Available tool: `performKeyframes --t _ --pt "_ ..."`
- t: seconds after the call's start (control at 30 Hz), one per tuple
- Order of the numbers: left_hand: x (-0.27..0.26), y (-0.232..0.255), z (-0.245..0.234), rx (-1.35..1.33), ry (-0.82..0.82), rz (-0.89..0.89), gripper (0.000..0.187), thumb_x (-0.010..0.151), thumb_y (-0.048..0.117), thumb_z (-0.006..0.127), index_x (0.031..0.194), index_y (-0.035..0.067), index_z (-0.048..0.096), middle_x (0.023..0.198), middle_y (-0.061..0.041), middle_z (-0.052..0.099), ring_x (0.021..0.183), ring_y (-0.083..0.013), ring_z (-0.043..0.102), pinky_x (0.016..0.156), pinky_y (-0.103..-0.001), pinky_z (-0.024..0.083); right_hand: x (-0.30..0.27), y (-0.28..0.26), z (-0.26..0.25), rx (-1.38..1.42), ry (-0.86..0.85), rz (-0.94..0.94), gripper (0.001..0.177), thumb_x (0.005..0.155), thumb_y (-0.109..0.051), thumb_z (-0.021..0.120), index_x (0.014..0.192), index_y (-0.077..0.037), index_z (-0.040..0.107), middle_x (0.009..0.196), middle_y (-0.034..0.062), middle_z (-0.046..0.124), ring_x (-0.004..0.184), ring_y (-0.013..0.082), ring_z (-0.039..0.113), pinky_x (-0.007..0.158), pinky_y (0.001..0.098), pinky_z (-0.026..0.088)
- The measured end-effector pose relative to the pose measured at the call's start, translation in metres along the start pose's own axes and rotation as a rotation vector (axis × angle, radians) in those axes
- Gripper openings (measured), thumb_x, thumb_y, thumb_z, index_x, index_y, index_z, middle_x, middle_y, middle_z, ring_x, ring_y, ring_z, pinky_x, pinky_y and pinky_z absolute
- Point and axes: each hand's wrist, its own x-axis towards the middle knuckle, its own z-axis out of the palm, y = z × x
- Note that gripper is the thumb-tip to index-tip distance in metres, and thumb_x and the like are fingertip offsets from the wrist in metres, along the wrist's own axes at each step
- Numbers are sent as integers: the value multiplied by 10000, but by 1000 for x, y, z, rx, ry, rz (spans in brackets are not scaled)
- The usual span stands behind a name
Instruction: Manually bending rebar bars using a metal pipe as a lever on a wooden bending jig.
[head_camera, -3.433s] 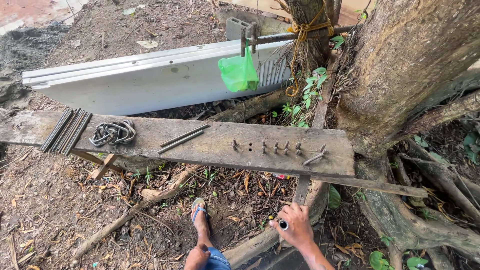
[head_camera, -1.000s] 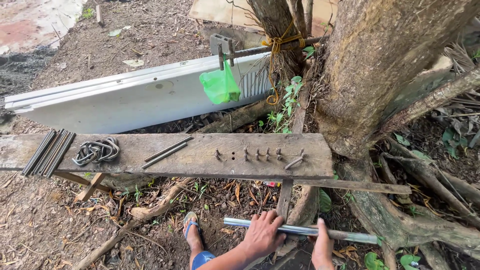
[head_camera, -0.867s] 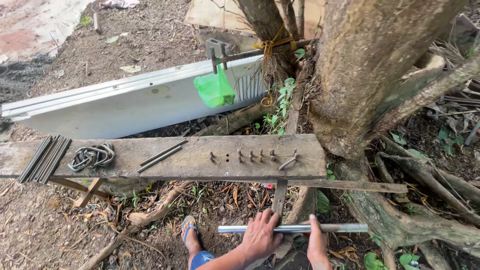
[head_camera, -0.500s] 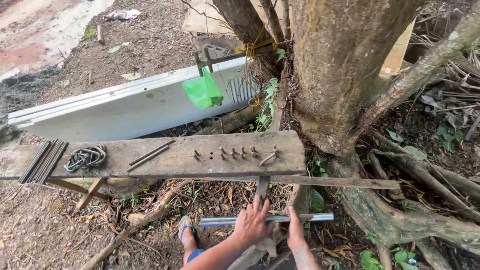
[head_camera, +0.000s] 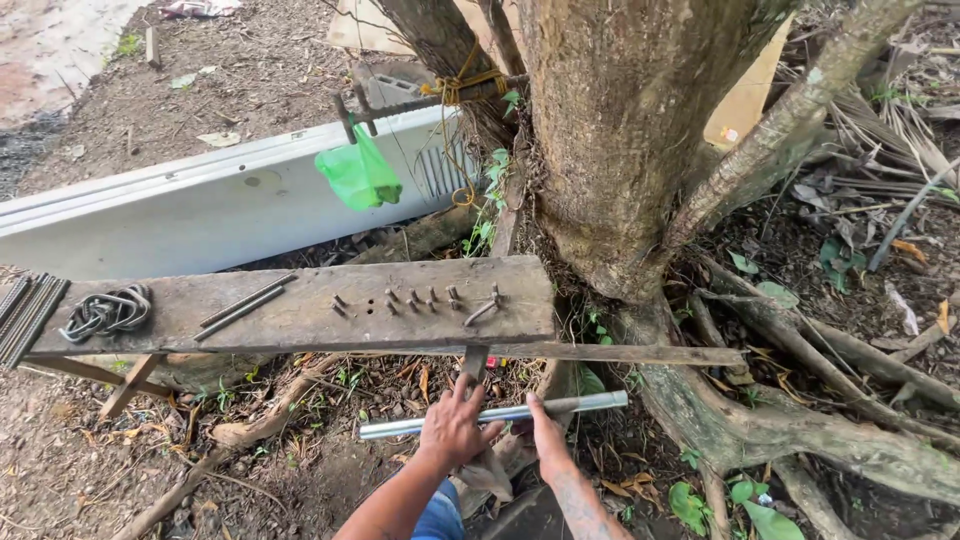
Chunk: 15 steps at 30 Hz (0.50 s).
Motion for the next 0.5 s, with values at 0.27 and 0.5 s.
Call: performKeyframes --t 0.27,0.5 --pt "4 -11 5 -105 95 -19 528 827 452 736 1229 139 597 1351 -169 486 1011 -347 639 828 -488 523 48 -2 7 -193 -7 -36 761 876 -780 456 772 -88 756 681 65 725 587 172 638 537 341 462" --pt "3 -22 13 -120 141 4 397 850 344 700 1157 122 583 1299 -168 514 984 -336 636 806 -490 500 53 -10 12 -218 -10 -52 745 890 -769 405 891 -102 738 705 60 739 588 168 653 571 350 521"
